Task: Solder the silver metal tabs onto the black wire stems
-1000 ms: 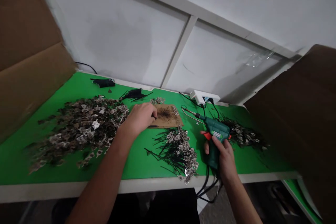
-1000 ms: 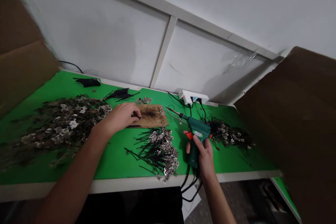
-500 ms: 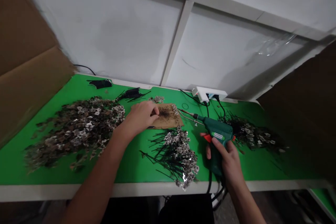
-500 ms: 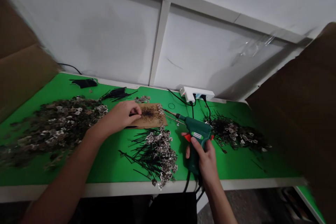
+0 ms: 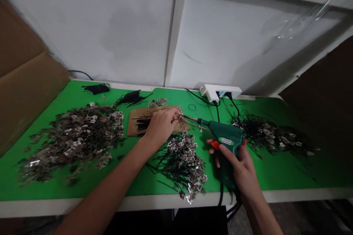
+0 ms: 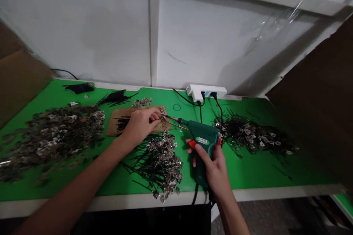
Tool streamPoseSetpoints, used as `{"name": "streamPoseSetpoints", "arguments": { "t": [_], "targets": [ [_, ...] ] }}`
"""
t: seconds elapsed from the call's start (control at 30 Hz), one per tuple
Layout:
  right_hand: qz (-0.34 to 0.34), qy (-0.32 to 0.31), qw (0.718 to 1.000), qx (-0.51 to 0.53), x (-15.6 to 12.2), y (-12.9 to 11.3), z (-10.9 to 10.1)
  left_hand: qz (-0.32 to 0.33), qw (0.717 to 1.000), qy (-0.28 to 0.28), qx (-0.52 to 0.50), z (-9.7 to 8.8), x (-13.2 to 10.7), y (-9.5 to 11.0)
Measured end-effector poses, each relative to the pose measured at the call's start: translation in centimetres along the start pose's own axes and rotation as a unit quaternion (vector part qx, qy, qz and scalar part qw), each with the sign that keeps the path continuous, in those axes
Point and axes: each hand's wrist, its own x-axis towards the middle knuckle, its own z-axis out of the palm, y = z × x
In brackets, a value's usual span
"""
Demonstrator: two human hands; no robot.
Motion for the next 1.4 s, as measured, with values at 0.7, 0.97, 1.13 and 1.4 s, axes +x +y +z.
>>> {"name": "streamPoseSetpoints", "arguments": {
  "t": [0.7,0.97,1.13,1.4],
  "targets": [
    [0.000,-0.005,1.000,-0.024,0.4,0.0,0.1,-0.013,1.000,0.002,-0.028,0.4,0.1,-0.2],
    [0.013,-0.005,0.999,-0.034,0.4,0.0,0.3,-0.006,1.000,0.004,-0.009,0.7,0.1,-0.4],
    [0.015,-0.003,0.999,-0.036,0.5,0.3,0.1,-0.006,1.000,0.002,-0.014,0.7,0.1,-0.4],
    [0.028,-0.009,0.998,-0.052,0.8,-0.1,0.0,-0.012,1.000,0.005,-0.003,0.7,0.1,-0.3]
  ]
}}
